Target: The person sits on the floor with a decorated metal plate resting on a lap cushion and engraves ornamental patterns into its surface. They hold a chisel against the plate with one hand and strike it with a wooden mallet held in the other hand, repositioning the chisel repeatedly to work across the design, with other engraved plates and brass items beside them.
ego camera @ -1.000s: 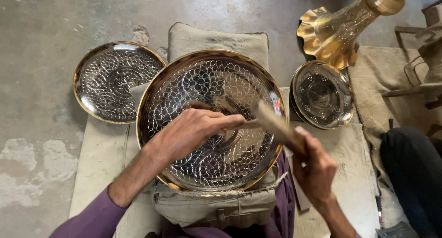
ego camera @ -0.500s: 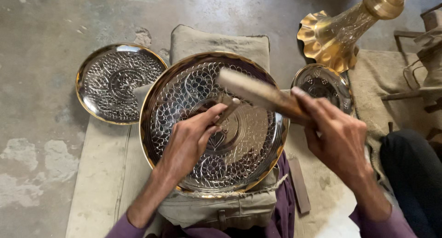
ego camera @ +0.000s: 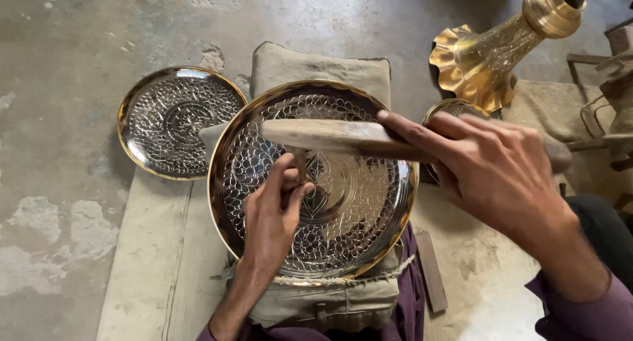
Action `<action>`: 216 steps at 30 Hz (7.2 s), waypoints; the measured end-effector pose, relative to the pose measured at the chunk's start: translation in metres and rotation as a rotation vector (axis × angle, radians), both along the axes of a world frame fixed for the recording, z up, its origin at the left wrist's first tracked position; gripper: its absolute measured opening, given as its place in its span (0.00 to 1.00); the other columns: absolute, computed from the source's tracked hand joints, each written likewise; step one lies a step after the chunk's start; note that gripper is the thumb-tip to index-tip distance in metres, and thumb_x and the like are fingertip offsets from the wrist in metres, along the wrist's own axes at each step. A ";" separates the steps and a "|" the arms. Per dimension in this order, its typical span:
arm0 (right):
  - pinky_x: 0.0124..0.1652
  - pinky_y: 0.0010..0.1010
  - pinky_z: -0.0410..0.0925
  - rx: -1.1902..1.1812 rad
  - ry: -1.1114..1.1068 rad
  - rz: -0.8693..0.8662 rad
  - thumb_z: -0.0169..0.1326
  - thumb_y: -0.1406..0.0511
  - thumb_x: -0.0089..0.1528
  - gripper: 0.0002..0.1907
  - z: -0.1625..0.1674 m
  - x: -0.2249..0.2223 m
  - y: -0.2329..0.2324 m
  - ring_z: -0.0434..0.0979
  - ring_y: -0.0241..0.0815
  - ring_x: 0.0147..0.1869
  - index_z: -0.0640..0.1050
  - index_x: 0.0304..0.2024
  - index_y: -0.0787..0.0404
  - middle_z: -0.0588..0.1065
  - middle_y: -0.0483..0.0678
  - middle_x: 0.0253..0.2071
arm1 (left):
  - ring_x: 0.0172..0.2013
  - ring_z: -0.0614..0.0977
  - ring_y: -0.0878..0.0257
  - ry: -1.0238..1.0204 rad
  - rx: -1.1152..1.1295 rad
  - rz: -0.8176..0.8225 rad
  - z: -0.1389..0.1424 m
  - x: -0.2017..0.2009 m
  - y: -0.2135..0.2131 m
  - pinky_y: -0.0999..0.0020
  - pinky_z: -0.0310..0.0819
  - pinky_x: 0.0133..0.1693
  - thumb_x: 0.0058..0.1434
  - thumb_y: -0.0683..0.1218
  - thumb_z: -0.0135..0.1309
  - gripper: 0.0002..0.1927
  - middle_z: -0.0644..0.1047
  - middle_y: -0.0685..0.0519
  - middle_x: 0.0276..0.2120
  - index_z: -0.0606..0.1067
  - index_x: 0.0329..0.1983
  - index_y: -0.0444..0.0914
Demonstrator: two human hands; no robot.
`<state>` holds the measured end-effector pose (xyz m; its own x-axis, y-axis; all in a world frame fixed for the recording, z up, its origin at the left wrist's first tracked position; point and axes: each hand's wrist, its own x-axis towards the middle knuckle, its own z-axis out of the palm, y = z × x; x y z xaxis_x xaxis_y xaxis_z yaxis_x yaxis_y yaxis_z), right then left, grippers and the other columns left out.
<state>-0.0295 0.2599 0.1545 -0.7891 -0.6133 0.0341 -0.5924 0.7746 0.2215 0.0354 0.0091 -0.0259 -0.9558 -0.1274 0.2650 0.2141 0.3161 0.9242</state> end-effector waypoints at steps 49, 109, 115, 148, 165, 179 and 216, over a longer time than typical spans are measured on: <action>0.38 0.38 0.79 -0.367 -0.016 -0.229 0.65 0.68 0.53 0.42 -0.040 0.022 0.039 0.81 0.47 0.42 0.69 0.70 0.46 0.73 0.52 0.52 | 0.41 0.89 0.58 -0.002 -0.163 -0.433 0.029 -0.043 -0.021 0.61 0.90 0.41 0.62 0.39 0.58 0.27 0.85 0.47 0.42 0.70 0.64 0.45; 0.45 0.43 0.76 -0.487 -0.073 -0.232 0.60 0.66 0.58 0.34 -0.055 0.026 0.049 0.82 0.51 0.44 0.69 0.68 0.55 0.78 0.55 0.50 | 0.42 0.89 0.54 0.057 -0.071 -0.270 0.015 -0.029 -0.011 0.61 0.92 0.39 0.67 0.38 0.55 0.25 0.83 0.41 0.45 0.67 0.67 0.44; 0.36 0.35 0.77 -0.282 -0.118 -0.270 0.63 0.63 0.54 0.40 -0.039 0.024 0.040 0.82 0.46 0.41 0.68 0.69 0.44 0.76 0.51 0.52 | 0.40 0.89 0.55 0.024 -0.113 -0.286 0.013 -0.033 -0.012 0.62 0.92 0.38 0.65 0.39 0.58 0.26 0.85 0.44 0.42 0.69 0.65 0.44; 0.33 0.39 0.78 -0.294 -0.042 -0.108 0.59 0.66 0.63 0.34 -0.014 -0.001 0.017 0.83 0.46 0.37 0.65 0.71 0.46 0.79 0.51 0.52 | 0.42 0.89 0.54 0.022 -0.104 -0.268 0.007 -0.028 -0.009 0.59 0.91 0.40 0.66 0.39 0.56 0.26 0.84 0.42 0.44 0.67 0.66 0.45; 0.32 0.41 0.79 -0.367 -0.143 -0.123 0.54 0.69 0.63 0.32 -0.010 0.000 0.012 0.83 0.47 0.36 0.66 0.70 0.48 0.79 0.55 0.53 | 0.40 0.89 0.53 -0.008 -0.094 -0.218 0.008 -0.019 -0.005 0.61 0.92 0.36 0.67 0.39 0.56 0.25 0.84 0.42 0.43 0.67 0.65 0.48; 0.35 0.37 0.76 -0.332 0.047 0.046 0.55 0.67 0.63 0.31 -0.010 -0.005 0.009 0.81 0.41 0.39 0.68 0.70 0.48 0.81 0.49 0.48 | 0.39 0.90 0.56 -0.011 -0.036 -0.159 0.011 -0.008 0.000 0.63 0.92 0.36 0.65 0.39 0.58 0.25 0.85 0.45 0.40 0.67 0.64 0.45; 0.38 0.39 0.74 -0.078 0.183 0.209 0.59 0.58 0.60 0.32 0.018 -0.004 -0.007 0.74 0.41 0.41 0.71 0.68 0.45 0.76 0.48 0.43 | 0.40 0.89 0.55 0.044 0.038 -0.077 0.009 -0.003 0.012 0.61 0.93 0.38 0.66 0.38 0.57 0.26 0.84 0.46 0.40 0.65 0.66 0.44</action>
